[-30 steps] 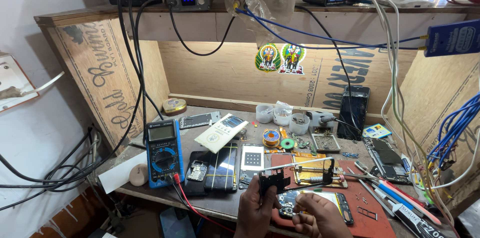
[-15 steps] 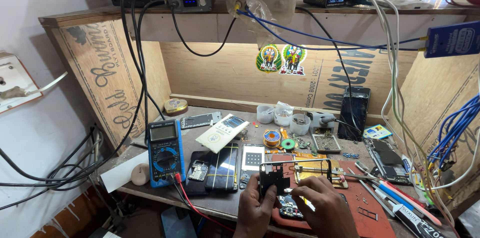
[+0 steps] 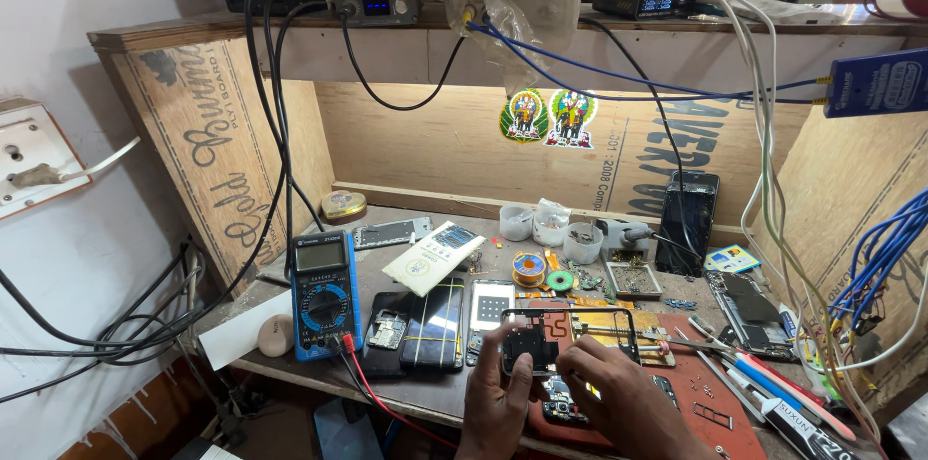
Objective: The person repairs a smartphone at a workbench. They handle the opened phone, lift and reposition the frame and battery, manipulate small internal components with tweezers, and use a screwdriver on parts while other phone housings and a multimeter sit on the bench.
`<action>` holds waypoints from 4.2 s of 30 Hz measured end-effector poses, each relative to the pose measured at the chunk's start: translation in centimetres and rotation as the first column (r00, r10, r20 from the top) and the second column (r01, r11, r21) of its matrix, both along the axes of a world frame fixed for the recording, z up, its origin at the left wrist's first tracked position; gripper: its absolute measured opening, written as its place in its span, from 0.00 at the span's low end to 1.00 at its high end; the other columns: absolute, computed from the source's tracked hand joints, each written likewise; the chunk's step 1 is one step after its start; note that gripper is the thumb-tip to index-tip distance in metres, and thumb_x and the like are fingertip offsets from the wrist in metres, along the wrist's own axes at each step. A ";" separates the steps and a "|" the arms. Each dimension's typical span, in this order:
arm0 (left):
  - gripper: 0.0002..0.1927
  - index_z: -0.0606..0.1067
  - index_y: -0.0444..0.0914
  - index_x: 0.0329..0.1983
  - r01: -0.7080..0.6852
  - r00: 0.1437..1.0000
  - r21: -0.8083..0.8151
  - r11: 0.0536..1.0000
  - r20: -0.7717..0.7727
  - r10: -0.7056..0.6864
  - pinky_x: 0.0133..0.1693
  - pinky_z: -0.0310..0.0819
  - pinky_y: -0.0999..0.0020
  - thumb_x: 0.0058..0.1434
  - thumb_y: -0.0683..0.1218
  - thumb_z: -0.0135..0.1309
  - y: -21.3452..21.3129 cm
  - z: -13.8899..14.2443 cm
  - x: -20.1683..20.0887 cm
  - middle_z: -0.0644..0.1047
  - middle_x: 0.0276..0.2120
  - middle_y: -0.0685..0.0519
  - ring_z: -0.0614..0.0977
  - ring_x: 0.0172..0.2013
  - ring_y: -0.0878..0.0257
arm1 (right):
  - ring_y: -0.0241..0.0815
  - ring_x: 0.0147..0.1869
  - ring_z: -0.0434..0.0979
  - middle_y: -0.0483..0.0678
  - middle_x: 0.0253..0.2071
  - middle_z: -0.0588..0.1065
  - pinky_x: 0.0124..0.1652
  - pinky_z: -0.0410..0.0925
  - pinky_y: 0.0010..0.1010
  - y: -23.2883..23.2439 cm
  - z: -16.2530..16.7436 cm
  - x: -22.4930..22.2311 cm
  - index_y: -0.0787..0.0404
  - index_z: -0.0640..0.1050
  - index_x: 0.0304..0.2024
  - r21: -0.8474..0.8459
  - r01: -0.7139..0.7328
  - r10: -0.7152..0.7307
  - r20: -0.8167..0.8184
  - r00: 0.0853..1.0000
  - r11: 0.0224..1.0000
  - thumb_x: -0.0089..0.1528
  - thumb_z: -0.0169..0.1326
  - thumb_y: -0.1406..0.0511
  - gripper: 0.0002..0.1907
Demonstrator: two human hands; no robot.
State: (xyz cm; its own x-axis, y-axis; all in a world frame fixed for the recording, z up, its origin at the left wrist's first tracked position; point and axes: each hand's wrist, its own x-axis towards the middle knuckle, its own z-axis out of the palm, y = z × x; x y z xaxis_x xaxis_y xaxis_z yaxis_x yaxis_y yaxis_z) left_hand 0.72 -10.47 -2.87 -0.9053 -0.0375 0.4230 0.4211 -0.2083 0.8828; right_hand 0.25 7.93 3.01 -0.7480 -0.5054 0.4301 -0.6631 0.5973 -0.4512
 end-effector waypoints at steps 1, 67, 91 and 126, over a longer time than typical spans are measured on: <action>0.15 0.70 0.40 0.59 -0.003 1.000 -0.034 0.999 0.008 0.004 0.28 0.77 0.73 0.69 0.42 0.49 -0.2 -0.2 -0.2 0.81 0.30 0.50 0.82 0.25 0.70 | 0.46 0.40 0.79 0.48 0.37 0.74 0.38 0.72 0.39 -0.1 0.2 0.0 0.59 0.75 0.41 -0.003 0.003 -0.003 0.044 0.999 1.000 0.60 0.60 0.67 0.08; 0.15 0.77 0.30 0.50 0.260 0.927 0.081 0.962 0.260 -0.272 0.16 0.64 0.76 0.71 0.47 0.52 -1.3 0.7 -1.4 0.80 0.22 0.50 0.77 0.14 0.68 | 0.36 0.40 0.80 0.48 0.34 0.81 0.43 0.74 0.31 0.8 2.7 -7.0 0.65 0.79 0.39 0.049 -0.099 0.062 0.489 0.870 0.994 0.59 0.61 0.69 0.08; 0.16 0.79 0.30 0.50 0.275 0.926 0.112 0.955 0.237 -0.295 0.17 0.69 0.75 0.72 0.47 0.51 -0.6 0.5 -1.7 0.79 0.21 0.50 0.77 0.15 0.67 | 0.30 0.27 0.71 0.42 0.26 0.77 0.28 0.63 0.21 2.4 2.5 -10.6 0.67 0.82 0.37 -0.076 -0.149 0.149 0.804 0.575 0.986 0.56 0.62 0.74 0.07; 0.15 0.77 0.29 0.50 0.275 0.932 0.094 0.957 0.219 -0.290 0.18 0.70 0.74 0.72 0.47 0.51 0.0 0.3 -1.7 0.79 0.22 0.48 0.78 0.15 0.66 | 0.31 0.27 0.72 0.44 0.25 0.79 0.27 0.64 0.22 2.8 2.2 -9.6 0.67 0.84 0.34 -0.134 -0.070 0.148 0.763 0.629 0.989 0.52 0.64 0.74 0.08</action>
State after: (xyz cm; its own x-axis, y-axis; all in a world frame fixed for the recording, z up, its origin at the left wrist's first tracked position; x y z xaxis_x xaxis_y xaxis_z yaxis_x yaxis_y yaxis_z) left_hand -0.96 -10.42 -2.52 -0.9542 0.2147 0.2085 0.1255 -0.3456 0.9299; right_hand -9.30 10.72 5.21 -0.7682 -0.5969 -0.2315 -0.1092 0.4784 -0.8713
